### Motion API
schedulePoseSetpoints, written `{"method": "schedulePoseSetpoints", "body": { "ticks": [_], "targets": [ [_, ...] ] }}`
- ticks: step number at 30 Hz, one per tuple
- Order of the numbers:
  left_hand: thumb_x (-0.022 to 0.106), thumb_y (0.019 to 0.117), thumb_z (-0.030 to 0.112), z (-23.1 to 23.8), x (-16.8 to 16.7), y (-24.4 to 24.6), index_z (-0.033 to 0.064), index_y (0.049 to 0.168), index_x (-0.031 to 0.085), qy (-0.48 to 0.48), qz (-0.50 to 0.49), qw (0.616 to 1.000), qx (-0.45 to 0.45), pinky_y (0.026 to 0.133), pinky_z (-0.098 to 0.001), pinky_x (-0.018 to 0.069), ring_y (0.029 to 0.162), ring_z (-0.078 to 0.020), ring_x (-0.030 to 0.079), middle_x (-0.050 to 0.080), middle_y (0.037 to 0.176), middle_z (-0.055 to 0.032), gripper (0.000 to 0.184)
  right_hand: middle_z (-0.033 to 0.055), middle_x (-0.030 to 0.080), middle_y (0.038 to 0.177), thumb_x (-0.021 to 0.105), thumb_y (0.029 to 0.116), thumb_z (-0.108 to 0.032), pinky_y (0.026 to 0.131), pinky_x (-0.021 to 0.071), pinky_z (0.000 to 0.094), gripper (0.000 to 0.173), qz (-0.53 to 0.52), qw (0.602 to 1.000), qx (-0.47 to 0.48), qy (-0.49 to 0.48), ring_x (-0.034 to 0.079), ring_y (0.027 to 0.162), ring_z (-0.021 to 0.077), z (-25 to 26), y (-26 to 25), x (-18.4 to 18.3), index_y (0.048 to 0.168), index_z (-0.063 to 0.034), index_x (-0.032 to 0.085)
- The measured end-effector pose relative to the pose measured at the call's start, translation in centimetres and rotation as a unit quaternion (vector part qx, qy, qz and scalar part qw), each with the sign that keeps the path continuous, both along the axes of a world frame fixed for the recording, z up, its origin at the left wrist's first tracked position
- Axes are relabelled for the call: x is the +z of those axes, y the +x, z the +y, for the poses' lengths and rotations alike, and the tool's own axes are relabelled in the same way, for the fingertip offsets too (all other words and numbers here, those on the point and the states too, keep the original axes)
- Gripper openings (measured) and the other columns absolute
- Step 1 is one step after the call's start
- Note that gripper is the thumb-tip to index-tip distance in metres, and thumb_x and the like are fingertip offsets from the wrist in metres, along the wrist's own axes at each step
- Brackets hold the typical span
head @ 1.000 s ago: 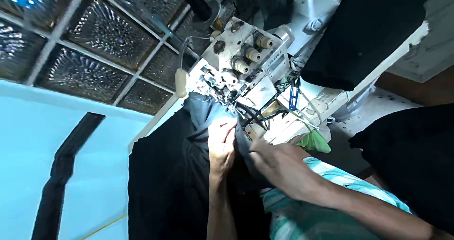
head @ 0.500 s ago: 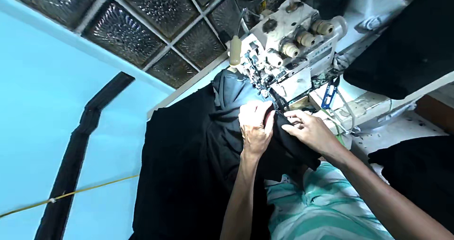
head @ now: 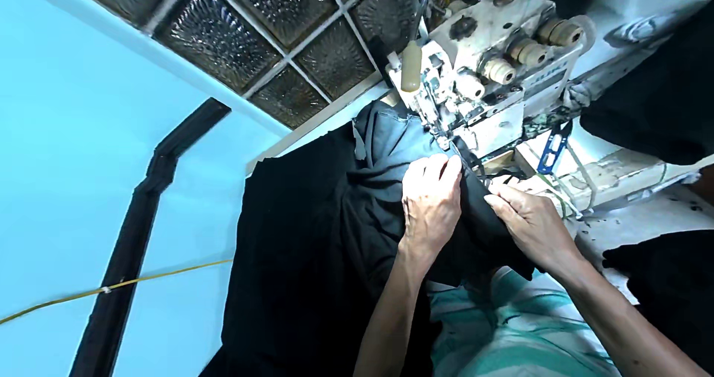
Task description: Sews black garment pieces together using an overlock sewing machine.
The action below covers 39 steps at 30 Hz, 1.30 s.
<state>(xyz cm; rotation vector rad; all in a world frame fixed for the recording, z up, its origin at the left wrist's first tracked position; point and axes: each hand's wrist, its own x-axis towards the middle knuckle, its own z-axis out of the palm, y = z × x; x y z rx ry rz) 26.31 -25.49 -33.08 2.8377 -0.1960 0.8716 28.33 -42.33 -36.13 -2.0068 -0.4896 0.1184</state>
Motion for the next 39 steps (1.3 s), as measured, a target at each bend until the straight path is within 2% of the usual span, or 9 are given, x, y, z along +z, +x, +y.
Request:
{"method": "schedulePoseSetpoints", "body": {
  "ticks": [3,6,9,18,27,30,35,37,39],
  "targets": [
    [0.061,0.0972,0.006,0.6,-0.3,0.6,0.003,0.115,0.076,0.005,-0.001,1.0,-0.002,0.102,-0.0453,0.049,0.112,-0.0333,0.065,0.071,0.116,-0.0166,0.024,0.0028,0.046,0.06,0.051,0.1047,-0.017,0.055,0.0379,0.0361,0.027,-0.039,0.999,-0.013,-0.005,0.048,0.056,0.0153,1.0,0.7,0.2,0.086,-0.0021,0.063],
    [0.061,0.097,0.005,0.6,-1.1,0.5,0.003,0.119,0.075,0.005,-0.025,1.0,0.003,0.105,-0.0461,0.0464,0.117,-0.0338,0.064,0.07,0.122,-0.017,0.026,0.0022,0.045,0.059,0.051,0.1044,-0.017,0.053,0.0369,0.0353,0.025,-0.054,0.998,-0.028,-0.007,0.047,0.054,0.0152,1.6,1.1,0.0,0.087,-0.0035,0.061],
    [0.062,0.096,0.004,-0.2,-1.6,-0.2,0.0043,0.115,0.076,0.003,-0.067,0.998,0.01,0.105,-0.0461,0.0474,0.115,-0.0324,0.066,0.073,0.116,-0.0159,0.024,0.0053,0.049,0.061,0.053,0.1042,-0.015,0.054,0.0402,0.0391,0.023,-0.038,0.999,-0.025,-0.003,0.05,0.056,0.0186,1.4,0.7,-0.1,0.092,-0.0003,0.066],
    [0.063,0.0954,0.005,-0.9,-0.8,-0.6,0.0005,0.108,0.077,-0.041,-0.056,0.998,-0.007,0.095,-0.0371,0.052,0.104,-0.0286,0.067,0.072,0.105,-0.0155,0.02,-0.0041,0.039,0.058,0.049,0.1044,-0.021,0.055,0.0339,0.03,0.03,-0.024,1.0,-0.007,-0.007,0.043,0.055,0.0085,0.5,0.3,0.0,0.079,-0.0082,0.057],
    [0.061,0.0981,0.013,0.3,-1.1,0.4,0.0015,0.12,0.073,0.04,-0.017,0.998,0.035,0.104,-0.0469,0.0465,0.119,-0.0354,0.063,0.069,0.127,-0.0179,0.027,0.0025,0.048,0.06,0.051,0.1044,-0.016,0.053,0.0392,0.0367,0.024,-0.032,0.999,-0.005,0.011,0.05,0.055,0.0163,2.0,1.4,-0.2,0.088,-0.0037,0.064],
    [0.061,0.0971,0.009,-0.8,-1.4,-1.2,0.0034,0.112,0.076,0.007,-0.052,0.997,0.05,0.11,-0.0519,0.0438,0.126,-0.0383,0.061,0.069,0.128,-0.0187,0.022,0.0012,0.047,0.062,0.052,0.1041,-0.016,0.055,0.0382,0.0336,0.025,-0.012,0.999,0.021,0.035,0.047,0.057,0.0128,1.7,1.4,-0.2,0.086,-0.0034,0.063],
    [0.065,0.0919,0.01,-1.9,-1.5,-7.0,-0.0025,0.09,0.075,-0.091,-0.052,0.986,0.131,0.081,-0.0297,0.0576,0.09,-0.0227,0.071,0.073,0.094,-0.0149,0.016,-0.0068,0.042,0.061,0.049,0.105,-0.022,0.056,0.0353,0.0237,0.029,0.061,0.993,0.062,0.079,0.043,0.057,0.0021,-0.3,0.8,-0.7,0.079,-0.0107,0.057],
    [0.072,0.0889,0.026,-1.8,-2.7,-9.7,-0.0032,0.096,0.074,-0.072,0.044,0.978,0.191,0.075,-0.0397,0.0583,0.089,-0.0296,0.071,0.073,0.099,-0.0172,0.03,-0.0087,0.041,0.061,0.048,0.1053,-0.023,0.056,0.0347,0.0216,0.029,0.081,0.991,0.077,0.078,0.042,0.057,-0.0002,-1.3,0.5,-0.7,0.08,-0.0123,0.058],
    [0.077,0.083,0.034,-1.7,-4.8,-11.7,-0.0031,0.112,0.074,-0.05,0.112,0.967,0.223,0.08,-0.0521,0.0543,0.102,-0.0399,0.067,0.07,0.117,-0.0207,0.047,-0.008,0.043,0.061,0.048,0.1057,-0.023,0.057,0.0356,0.0226,0.029,0.101,0.989,0.087,0.063,0.043,0.057,0.0008,-2.1,0.4,-1.0,0.082,-0.0119,0.059]
  ]
}}
